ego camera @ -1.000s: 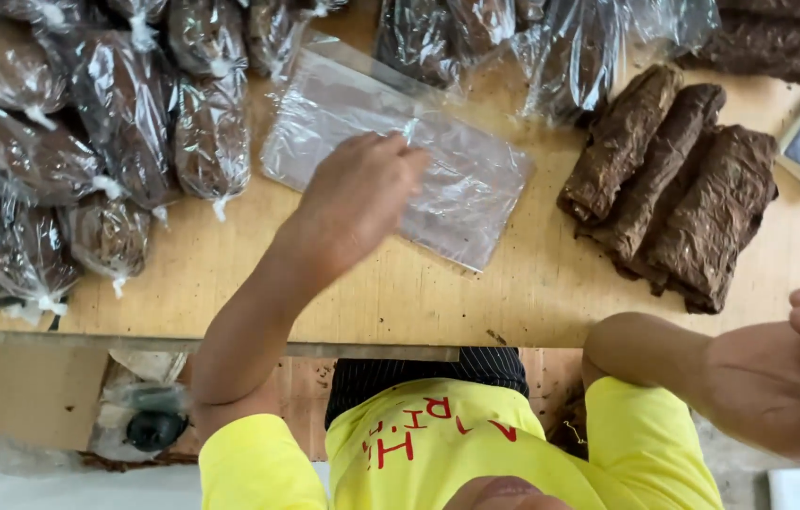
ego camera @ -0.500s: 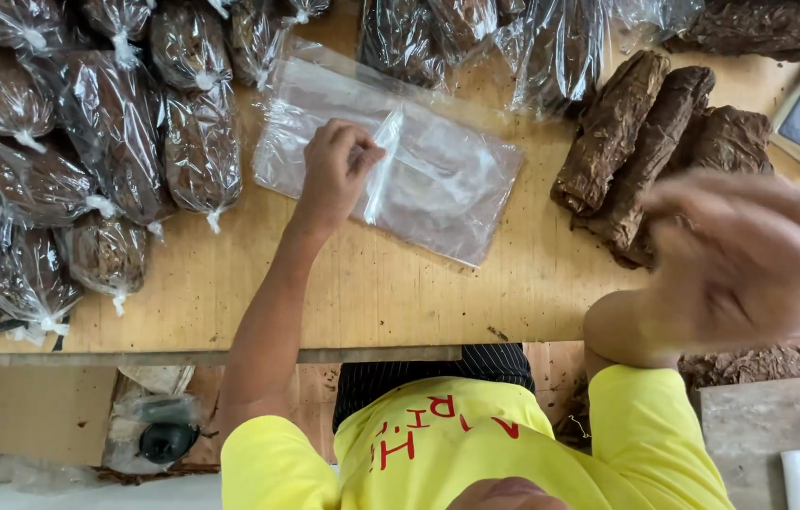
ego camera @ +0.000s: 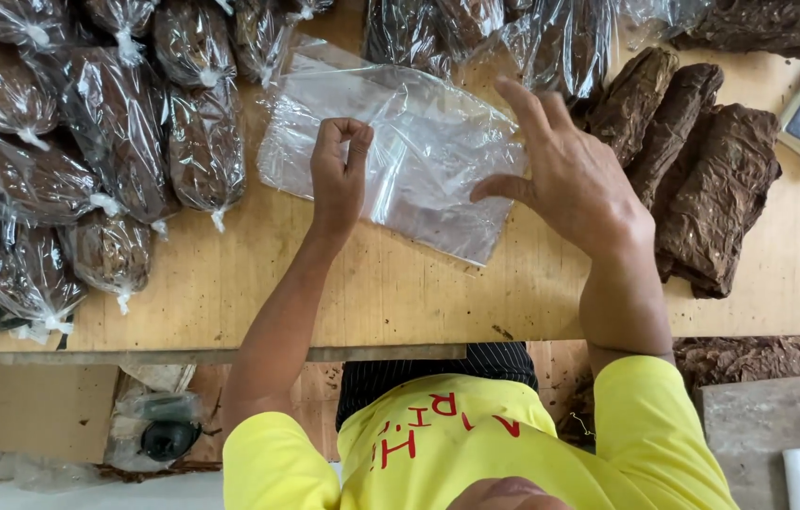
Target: Packaging bundles of dried leaves into plastic bags and sealing them on a wooden table.
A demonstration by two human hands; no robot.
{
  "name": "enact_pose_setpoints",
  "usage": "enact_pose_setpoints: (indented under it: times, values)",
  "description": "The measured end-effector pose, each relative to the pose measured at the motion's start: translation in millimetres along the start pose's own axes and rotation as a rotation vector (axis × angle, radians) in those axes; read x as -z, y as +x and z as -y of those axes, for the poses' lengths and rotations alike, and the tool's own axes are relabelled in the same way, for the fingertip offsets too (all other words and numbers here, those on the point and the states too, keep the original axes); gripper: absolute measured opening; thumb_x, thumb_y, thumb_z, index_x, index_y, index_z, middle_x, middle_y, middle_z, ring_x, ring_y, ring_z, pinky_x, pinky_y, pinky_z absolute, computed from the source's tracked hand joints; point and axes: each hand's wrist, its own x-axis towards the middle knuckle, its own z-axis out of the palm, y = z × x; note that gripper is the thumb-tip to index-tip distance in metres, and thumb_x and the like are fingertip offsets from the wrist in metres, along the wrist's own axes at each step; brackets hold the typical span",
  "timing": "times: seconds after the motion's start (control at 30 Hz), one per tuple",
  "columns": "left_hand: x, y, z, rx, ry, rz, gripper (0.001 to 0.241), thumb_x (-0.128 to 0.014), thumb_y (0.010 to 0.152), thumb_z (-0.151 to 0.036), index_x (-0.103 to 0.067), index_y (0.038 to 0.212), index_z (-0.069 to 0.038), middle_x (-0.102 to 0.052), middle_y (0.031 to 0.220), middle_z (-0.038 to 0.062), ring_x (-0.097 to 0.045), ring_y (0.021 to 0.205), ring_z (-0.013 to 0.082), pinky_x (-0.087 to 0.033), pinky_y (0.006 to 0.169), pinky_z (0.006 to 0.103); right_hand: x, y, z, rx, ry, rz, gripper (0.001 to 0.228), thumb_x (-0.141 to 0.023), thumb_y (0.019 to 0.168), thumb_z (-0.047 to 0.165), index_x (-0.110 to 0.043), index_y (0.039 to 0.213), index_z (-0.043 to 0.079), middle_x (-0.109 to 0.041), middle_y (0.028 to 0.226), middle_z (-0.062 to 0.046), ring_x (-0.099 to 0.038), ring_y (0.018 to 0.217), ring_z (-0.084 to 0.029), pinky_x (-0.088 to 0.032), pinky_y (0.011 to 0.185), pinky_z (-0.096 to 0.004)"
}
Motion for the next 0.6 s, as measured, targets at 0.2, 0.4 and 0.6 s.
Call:
enact_pose_setpoints:
  times: [0.2, 0.4, 0.6]
  values:
    - [0.1, 1.0, -0.2, 0.003, 0.012, 0.005, 0.021, -0.051, 0.099, -0.027, -0.051, 0.095, -0.006, -0.052, 0.086, 0.004, -0.051, 0.082, 0.0152, -0.046, 0.078, 0.0280, -4.6, 7.2, 1.1, 0.275, -0.261, -0.185, 0.067, -0.079, 0.076, 0.006, -0.049, 0.135, 0.018, -0.029, 0.140, -0.021, -0.046, 0.111, -0.034, -0.051, 0.093, -0.053]
    - [3.4, 2.4, -11.4, -0.062, 0.077, 0.058, 0.034, -0.049, 0.097, -0.038, -0.052, 0.100, -0.005, -0.053, 0.095, 0.008, -0.053, 0.091, 0.0196, -0.046, 0.085, 0.0311, -17.1, 23.9, -7.2, 0.494, -0.286, -0.368, 0.015, -0.083, 0.085, 0.017, -0.073, 0.093, 0.009, -0.059, 0.116, -0.013, -0.046, 0.114, -0.032, -0.040, 0.096, -0.049]
    - [-4.4, -5.9, 17.2, -0.275, 0.631, 0.159, 0.038, -0.054, 0.089, -0.057, -0.058, 0.103, -0.022, -0.054, 0.117, 0.003, -0.048, 0.117, 0.0236, -0.023, 0.100, 0.0445, -13.6, 24.1, -19.1, 0.302, -0.349, -0.170, 0.016, -0.077, 0.083, 0.024, -0.070, 0.089, 0.011, -0.058, 0.107, -0.007, -0.045, 0.104, -0.027, -0.038, 0.097, -0.044]
